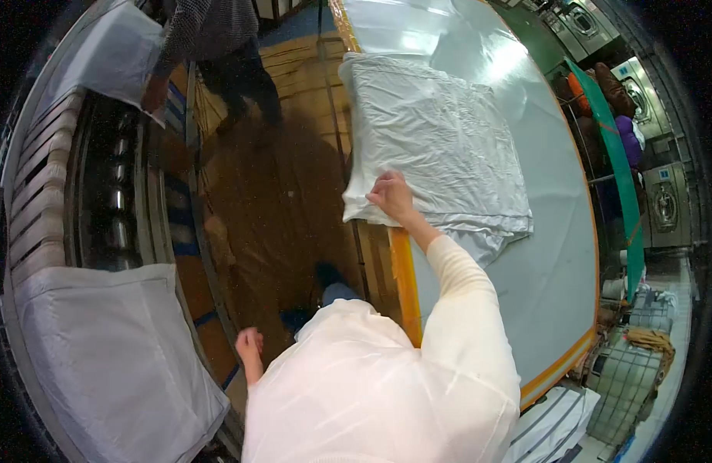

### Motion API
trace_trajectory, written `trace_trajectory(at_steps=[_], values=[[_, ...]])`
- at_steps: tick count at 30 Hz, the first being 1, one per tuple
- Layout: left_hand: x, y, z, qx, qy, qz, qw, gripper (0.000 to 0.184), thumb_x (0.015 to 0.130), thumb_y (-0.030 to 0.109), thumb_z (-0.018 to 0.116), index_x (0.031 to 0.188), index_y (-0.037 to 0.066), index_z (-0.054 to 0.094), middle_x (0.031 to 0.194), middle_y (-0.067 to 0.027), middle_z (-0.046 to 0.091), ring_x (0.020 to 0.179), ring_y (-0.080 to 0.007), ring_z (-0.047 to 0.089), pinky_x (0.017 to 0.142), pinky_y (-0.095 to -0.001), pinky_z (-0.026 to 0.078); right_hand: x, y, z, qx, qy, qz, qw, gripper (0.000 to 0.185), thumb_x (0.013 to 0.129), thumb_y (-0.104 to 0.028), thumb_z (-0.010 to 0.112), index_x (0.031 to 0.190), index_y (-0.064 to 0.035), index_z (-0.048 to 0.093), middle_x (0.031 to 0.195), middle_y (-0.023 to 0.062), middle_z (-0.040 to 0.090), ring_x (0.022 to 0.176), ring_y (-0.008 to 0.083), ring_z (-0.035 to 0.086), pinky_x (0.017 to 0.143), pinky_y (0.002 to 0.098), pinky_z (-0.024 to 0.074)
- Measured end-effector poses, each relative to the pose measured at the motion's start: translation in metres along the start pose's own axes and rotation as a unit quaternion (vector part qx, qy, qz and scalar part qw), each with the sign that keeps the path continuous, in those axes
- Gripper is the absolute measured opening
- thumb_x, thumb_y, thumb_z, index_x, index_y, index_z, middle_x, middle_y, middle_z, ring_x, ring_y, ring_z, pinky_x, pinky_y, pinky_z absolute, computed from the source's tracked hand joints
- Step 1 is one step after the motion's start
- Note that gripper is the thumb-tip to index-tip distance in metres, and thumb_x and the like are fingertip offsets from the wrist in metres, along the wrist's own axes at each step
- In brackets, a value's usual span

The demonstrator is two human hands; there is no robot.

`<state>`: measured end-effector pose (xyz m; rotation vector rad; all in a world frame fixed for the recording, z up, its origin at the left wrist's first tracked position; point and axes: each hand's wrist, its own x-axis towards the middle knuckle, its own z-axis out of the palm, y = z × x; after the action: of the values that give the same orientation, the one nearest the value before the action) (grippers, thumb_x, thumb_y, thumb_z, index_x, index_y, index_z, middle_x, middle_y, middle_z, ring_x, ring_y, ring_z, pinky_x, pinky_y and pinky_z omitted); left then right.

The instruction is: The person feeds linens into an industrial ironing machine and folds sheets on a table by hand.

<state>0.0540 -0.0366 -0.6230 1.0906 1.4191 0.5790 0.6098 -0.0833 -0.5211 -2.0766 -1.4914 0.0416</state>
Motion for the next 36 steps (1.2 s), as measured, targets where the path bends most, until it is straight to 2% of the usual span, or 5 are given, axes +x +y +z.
trace_trajectory(at_steps=[4,12,18,26,36], values=[[0.066,0.15,0.139,-0.02,-0.21,0.031,0.977,0.02,0.094,0.022,0.057,0.095,0.004,0.067,0.07,-0.0034,0.065,0.052,-0.0051,0.048,0.045,-0.0217,0.035,0.007,0.003,-0.034,0.415,-0.038,0.272,0.867,0.01,0.076,-0.012,0.078,0.074,-0.0043,0.071,0.084,0.0017,0.064,0.072,0.0074,0.058,0.062,0.0234,0.0449],[0.027,0.313,0.37,-0.263,-0.428,0.093,0.86,0.037,0.096,0.028,0.058,0.124,0.005,0.048,0.115,-0.0037,0.058,0.101,-0.0137,0.057,0.085,-0.0291,0.047,0.043,-0.068,-0.124,0.464,0.08,0.104,0.876,0.007,0.076,-0.004,0.076,0.077,-0.0011,0.07,0.092,0.0034,0.062,0.084,0.0097,0.058,0.071,0.0228,0.046],[0.002,0.464,0.324,-0.364,-0.306,0.264,0.839,0.02,0.1,0.023,0.05,0.11,0.006,0.055,0.102,-0.0021,0.058,0.095,-0.0139,0.056,0.083,-0.031,0.048,0.116,-0.167,-0.184,0.236,0.22,-0.197,0.926,0.011,0.077,-0.007,0.077,0.083,-0.0023,0.069,0.095,0.0062,0.059,0.099,0.0187,0.058,0.081,0.029,0.0487],[-0.023,0.55,0.065,-0.269,0.183,0.564,0.758,0.055,0.099,0.037,0.039,0.142,0.003,0.036,0.143,-0.0204,0.041,0.129,-0.0342,0.045,0.109,-0.0494,0.036,0.242,-0.311,-0.214,0.337,0.383,-0.468,0.721,0.02,0.093,-0.019,0.059,0.099,-0.0017,0.068,0.104,0.0125,0.061,0.09,0.0202,0.063,0.079,0.0333,0.0522],[-0.062,0.524,-0.198,-0.093,0.349,0.534,0.764,0.055,0.099,0.042,0.04,0.136,0.001,0.045,0.139,-0.0182,0.046,0.128,-0.029,0.045,0.11,-0.0435,0.034,0.192,-0.512,-0.037,0.593,-0.515,-0.347,0.513,0.052,0.099,-0.044,0.047,0.089,0.0015,0.069,0.087,0.0053,0.065,0.081,0.0105,0.055,0.071,0.0273,0.0449]])
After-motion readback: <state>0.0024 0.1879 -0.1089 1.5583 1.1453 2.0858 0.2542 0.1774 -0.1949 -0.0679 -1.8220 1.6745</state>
